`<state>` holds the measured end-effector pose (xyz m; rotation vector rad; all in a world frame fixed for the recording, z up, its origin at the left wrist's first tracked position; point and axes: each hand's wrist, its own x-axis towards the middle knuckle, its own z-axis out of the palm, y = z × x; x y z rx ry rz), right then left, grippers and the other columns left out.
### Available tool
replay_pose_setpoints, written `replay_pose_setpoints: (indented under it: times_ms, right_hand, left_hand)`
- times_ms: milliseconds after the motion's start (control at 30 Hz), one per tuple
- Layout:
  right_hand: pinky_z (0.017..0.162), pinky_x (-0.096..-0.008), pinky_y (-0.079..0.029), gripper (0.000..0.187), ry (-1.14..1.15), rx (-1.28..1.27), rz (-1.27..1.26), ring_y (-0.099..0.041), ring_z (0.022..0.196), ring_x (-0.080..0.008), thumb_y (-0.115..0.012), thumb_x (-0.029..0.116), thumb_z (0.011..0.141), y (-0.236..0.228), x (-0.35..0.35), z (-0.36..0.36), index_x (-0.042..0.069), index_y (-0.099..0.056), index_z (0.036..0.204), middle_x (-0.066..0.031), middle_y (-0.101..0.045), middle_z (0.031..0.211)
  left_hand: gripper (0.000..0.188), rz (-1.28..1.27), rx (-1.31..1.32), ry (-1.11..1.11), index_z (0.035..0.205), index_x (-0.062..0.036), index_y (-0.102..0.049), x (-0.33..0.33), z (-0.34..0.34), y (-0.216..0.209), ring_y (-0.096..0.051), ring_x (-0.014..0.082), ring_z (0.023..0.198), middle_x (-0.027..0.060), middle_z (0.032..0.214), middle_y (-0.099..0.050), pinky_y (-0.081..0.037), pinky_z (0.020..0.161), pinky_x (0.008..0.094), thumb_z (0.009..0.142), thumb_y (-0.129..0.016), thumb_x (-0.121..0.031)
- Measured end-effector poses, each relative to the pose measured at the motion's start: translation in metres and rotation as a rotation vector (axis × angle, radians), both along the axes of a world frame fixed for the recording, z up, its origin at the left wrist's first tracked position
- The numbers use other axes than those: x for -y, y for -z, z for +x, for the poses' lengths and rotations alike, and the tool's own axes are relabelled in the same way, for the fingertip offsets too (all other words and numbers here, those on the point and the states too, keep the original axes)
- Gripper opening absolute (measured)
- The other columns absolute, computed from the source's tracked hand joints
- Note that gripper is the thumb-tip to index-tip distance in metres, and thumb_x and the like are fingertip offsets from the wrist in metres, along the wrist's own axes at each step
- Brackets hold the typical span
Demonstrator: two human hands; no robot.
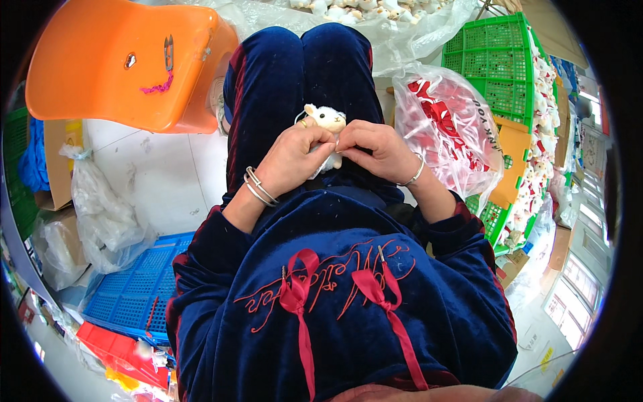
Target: The person sits on the floor and ties white ribbons around the necks of small white stuffed toys. They pick up each toy, wrap the ribbon, and place the finished toy on an orange stool.
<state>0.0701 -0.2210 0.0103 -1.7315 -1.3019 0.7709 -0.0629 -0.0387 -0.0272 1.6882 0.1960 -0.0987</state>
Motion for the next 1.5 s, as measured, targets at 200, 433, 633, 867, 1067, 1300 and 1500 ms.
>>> replay_pose_setpoints:
  times_ms: [200,433,633,867,1067,1300,1500]
  right_hand:
    - [0.077,-0.0338,-0.054,0.010,-0.010,-0.014,-0.105,-0.068,0.085,-0.0262,-0.074,0.000,0.088,-0.002,-0.005,0.001,0.000,-0.067,0.096,-0.0124,-0.068,0.091]
    - [0.073,-0.0359,-0.054,0.010,0.165,0.084,-0.216,-0.068,0.081,-0.0277,-0.071,0.003,0.089,0.000,-0.010,-0.017,0.002,-0.063,0.093,-0.0124,-0.066,0.090]
    - [0.071,-0.0367,-0.054,0.012,0.128,0.314,-0.102,-0.067,0.081,-0.0299,-0.072,0.001,0.086,0.006,-0.008,-0.018,0.002,-0.063,0.094,-0.0132,-0.064,0.093]
    - [0.073,-0.0368,-0.055,0.022,0.152,0.296,0.164,-0.067,0.084,-0.0299,-0.077,-0.004,0.079,0.032,0.003,-0.020,0.003,-0.065,0.096,-0.0124,-0.066,0.095]
    - [0.072,-0.0370,-0.054,0.024,0.108,0.303,0.283,-0.066,0.083,-0.0289,-0.079,-0.004,0.078,0.042,0.003,-0.015,0.003,-0.065,0.097,-0.0110,-0.066,0.095]
    - [0.070,-0.0383,-0.053,0.025,0.070,0.330,0.319,-0.066,0.082,-0.0297,-0.079,-0.002,0.077,0.047,0.001,-0.012,0.004,-0.066,0.097,-0.0108,-0.067,0.095]
    - [0.071,-0.0368,-0.054,0.025,0.021,0.328,0.318,-0.066,0.082,-0.0287,-0.079,-0.005,0.077,0.041,-0.001,-0.008,0.003,-0.065,0.096,-0.0110,-0.067,0.095]
  left_hand:
    - [0.016,-0.046,-0.026,0.026,0.099,0.0016,-0.073,-0.002,0.000,0.003,-0.058,0.0072,0.067,0.0025,0.077,-0.065,-0.048,0.062,0.0242,0.097,-0.068,-0.014]
    - [0.016,-0.029,-0.119,0.040,0.096,0.0009,-0.073,-0.006,0.003,-0.010,-0.054,0.0078,0.065,0.0008,0.075,-0.061,-0.046,0.060,0.0247,0.095,-0.072,-0.015]
    - [0.015,-0.023,-0.101,0.003,0.095,0.0013,-0.073,-0.006,0.000,-0.006,-0.054,0.0083,0.065,0.0026,0.078,-0.061,-0.047,0.061,0.0249,0.094,-0.073,-0.014]
    - [0.017,0.016,-0.026,-0.018,0.100,0.0024,-0.076,-0.006,-0.005,-0.007,-0.065,0.0137,0.072,0.0091,0.085,-0.069,-0.052,0.066,0.0269,0.095,-0.072,-0.013]
    - [0.016,0.039,0.013,-0.056,0.100,0.0024,-0.076,-0.004,-0.007,-0.007,-0.066,0.0147,0.073,0.0095,0.086,-0.071,-0.053,0.068,0.0273,0.094,-0.072,-0.012]
    - [0.013,0.040,-0.045,-0.011,0.099,0.0010,-0.077,-0.009,-0.006,-0.007,-0.066,0.0117,0.073,0.0069,0.087,-0.071,-0.053,0.068,0.0248,0.092,-0.074,-0.009]
    - [0.011,0.112,0.023,0.005,0.100,-0.0030,-0.077,-0.011,-0.006,-0.009,-0.069,0.0168,0.075,0.0081,0.086,-0.073,-0.055,0.070,0.0271,0.091,-0.074,-0.009]
